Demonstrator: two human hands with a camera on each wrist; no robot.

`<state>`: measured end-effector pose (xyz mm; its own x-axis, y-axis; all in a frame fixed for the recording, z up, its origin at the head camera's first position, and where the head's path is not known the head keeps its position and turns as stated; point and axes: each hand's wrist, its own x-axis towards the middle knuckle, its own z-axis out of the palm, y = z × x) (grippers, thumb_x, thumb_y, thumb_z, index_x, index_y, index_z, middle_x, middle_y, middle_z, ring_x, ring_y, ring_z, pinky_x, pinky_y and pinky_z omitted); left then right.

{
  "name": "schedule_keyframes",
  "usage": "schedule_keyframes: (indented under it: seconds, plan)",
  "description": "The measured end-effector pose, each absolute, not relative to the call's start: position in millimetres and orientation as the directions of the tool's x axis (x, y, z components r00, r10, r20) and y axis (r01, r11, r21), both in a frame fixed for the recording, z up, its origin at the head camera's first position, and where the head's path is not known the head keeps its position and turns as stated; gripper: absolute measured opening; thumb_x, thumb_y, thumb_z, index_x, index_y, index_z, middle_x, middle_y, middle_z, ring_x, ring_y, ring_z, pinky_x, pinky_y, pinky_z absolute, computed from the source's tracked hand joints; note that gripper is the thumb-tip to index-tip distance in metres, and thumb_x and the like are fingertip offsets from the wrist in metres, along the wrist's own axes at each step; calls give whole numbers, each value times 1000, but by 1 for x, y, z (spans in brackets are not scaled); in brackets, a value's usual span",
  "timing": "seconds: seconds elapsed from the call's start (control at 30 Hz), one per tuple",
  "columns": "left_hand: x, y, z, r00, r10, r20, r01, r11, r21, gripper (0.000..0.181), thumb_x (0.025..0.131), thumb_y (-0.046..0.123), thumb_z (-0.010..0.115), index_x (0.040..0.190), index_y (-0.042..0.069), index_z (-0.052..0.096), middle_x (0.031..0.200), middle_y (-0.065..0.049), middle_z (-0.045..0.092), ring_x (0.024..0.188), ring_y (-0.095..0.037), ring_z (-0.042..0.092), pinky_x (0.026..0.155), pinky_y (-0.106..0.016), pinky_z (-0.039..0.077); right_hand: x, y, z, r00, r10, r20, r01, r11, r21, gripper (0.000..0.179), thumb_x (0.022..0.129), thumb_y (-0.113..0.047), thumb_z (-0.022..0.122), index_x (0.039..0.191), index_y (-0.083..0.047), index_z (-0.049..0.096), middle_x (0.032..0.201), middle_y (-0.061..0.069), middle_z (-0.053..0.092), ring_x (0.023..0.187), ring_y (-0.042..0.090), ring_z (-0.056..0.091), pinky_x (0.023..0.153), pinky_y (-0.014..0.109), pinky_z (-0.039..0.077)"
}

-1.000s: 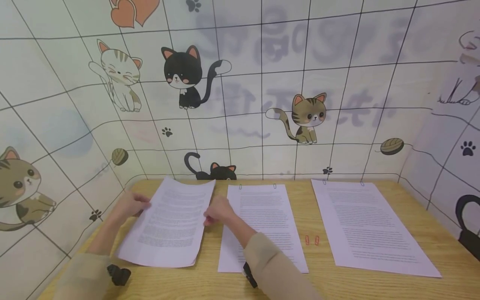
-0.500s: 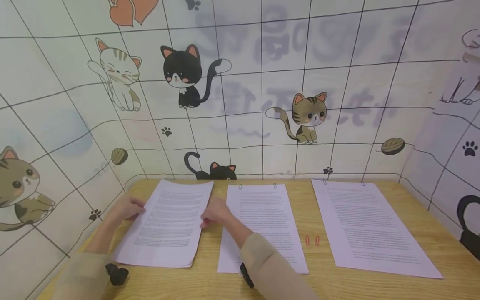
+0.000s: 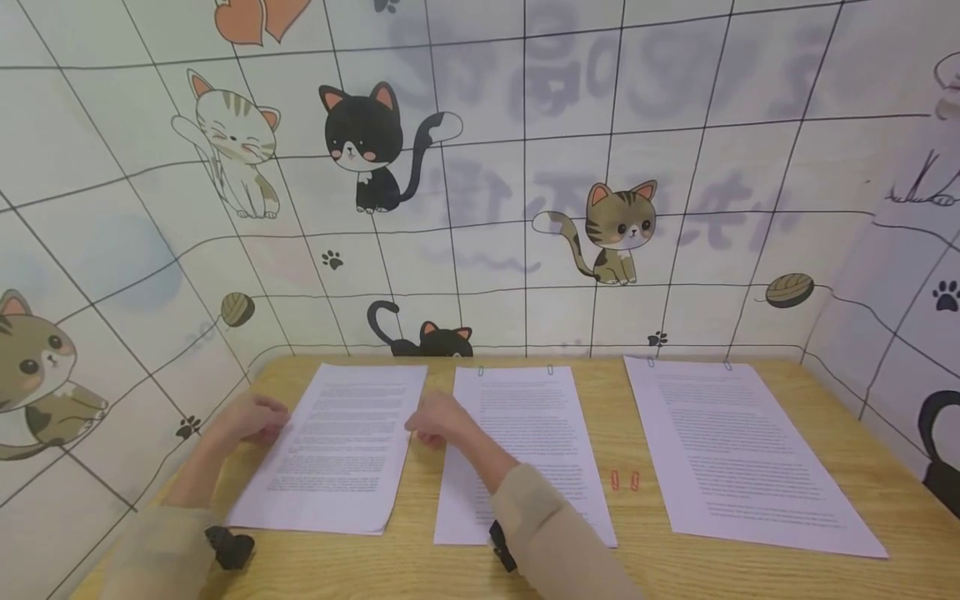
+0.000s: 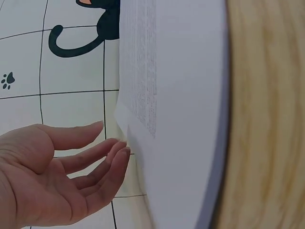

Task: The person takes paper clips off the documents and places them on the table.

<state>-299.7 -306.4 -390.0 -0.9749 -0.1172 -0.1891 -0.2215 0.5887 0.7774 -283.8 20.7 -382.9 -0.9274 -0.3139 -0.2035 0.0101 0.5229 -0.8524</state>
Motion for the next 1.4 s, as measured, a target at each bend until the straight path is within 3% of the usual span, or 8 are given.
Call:
schedule_keyframes:
  seconds: [0.2,0.47,0.67,1.07,1.4]
  plan:
    - [-295,-293,-380,-991,-93,-100,-136,624,769,37,92,3,63,121,-19,57,82,-12,62,67,-15,57,62,-26,50,-283,28,-378,-925,-343,-162,-36,506,-862,15,93,-8,69,103,4,67,84,13,67,71,19,61,72,32,55]
    - [-284,-264,-363,-998,-40,-37,-54,619,783,33,94,5,65,119,-15,60,105,-25,66,82,-26,64,68,-26,54,-280,48,-365,-928,-358,-99,-94,483,-871,25,93,-10,67,113,5,66,96,11,69,89,32,68,81,40,57]
    - [-277,-242,-353,-1000,-14,-1,-10,601,799,30,96,8,64,118,-11,61,107,-23,68,92,-37,66,76,-32,56,-279,66,-358,-938,-337,-82,-104,499,-861,27,94,-13,67,116,3,65,103,11,68,89,31,68,77,34,57]
    - [-265,-192,-342,-999,42,14,37,601,798,32,98,12,63,125,-4,61,110,-18,69,96,-35,67,89,-45,55,-279,109,-347,-949,-302,-86,-84,509,-856,35,97,-18,66,126,1,61,115,14,69,101,35,66,88,41,55]
    - [-262,-159,-353,-995,100,-1,54,544,837,27,95,8,66,119,-4,62,103,-17,70,92,-36,68,83,-41,56,-278,152,-344,-961,-257,-104,-54,540,-840,39,97,-18,66,127,4,56,122,21,65,102,35,64,89,40,54]
